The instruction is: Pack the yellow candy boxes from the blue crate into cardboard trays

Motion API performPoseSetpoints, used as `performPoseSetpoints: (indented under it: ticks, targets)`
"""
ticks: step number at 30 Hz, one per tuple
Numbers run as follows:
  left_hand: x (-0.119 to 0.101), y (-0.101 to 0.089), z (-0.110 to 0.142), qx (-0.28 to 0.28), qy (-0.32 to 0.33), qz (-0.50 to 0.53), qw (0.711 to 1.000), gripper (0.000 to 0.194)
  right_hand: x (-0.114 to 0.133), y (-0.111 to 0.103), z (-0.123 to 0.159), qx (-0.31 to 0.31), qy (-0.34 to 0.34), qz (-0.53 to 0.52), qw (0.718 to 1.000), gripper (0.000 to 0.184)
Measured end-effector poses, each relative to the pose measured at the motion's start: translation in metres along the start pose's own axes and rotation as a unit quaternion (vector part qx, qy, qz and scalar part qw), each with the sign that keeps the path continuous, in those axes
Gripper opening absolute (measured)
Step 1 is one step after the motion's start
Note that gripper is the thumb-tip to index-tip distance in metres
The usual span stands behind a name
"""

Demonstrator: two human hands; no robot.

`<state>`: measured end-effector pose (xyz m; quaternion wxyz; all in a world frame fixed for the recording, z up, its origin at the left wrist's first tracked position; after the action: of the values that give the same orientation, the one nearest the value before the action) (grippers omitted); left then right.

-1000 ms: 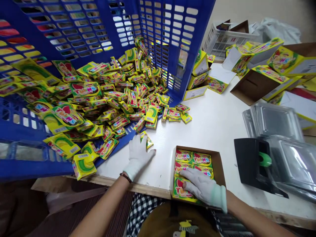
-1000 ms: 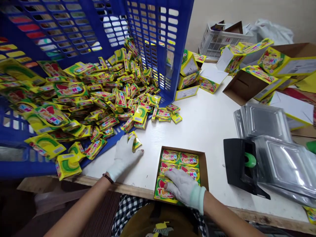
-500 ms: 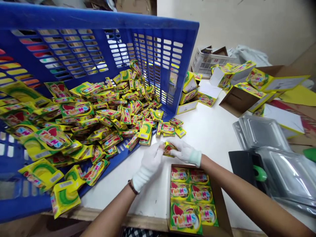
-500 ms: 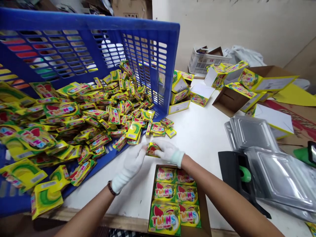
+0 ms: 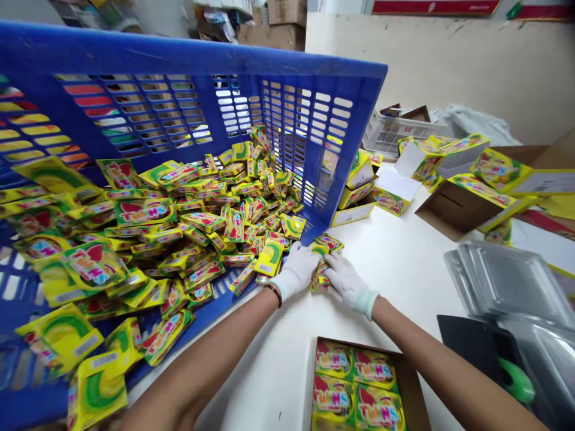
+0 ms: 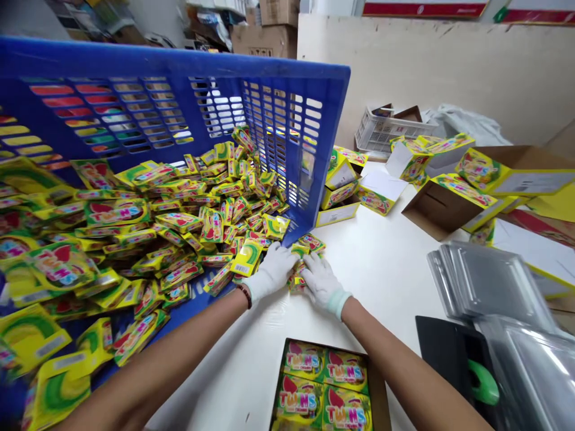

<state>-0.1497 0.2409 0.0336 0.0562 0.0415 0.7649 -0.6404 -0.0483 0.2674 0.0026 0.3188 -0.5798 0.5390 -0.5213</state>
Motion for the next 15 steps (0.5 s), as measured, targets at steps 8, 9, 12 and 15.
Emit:
performPoseSetpoints:
  ticks: [8,9,12,15]
  targets:
    - [0.055,-0.044,0.078,-0.075,-0.246,-0.077,0.963,0.052,0.016,0.004,-0.013,0.058,-0.024,0.03,0.998,0.031]
    - [0.065,-0.046,0.086,-0.074,-0.267,-0.083,0.957,0.054,0.018,0.003,-0.012,0.05,-0.022,0.029,0.998,0.033]
    - [0.072,-0.047,0.1,-0.104,-0.261,-0.05,0.958,0.055,0.018,0.001,-0.005,0.041,0.003,0.036,0.999,0.041]
    - [0.062,-0.05,0.112,-0.217,-0.264,0.086,0.936,0.057,0.013,-0.001,0.007,0.034,0.051,-0.004,0.998,0.03]
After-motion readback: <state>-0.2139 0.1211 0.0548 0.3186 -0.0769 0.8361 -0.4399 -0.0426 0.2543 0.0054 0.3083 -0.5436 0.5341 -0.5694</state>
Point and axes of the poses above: each hand's wrist, its own z-axis away from the middle knuckle, its own y-axis out of the palm, x = y × z, the point moved 8 cm from there along -z, towards the middle knuckle, and after that the axes turned 6 degrees about -z, right-handed, at the moved point
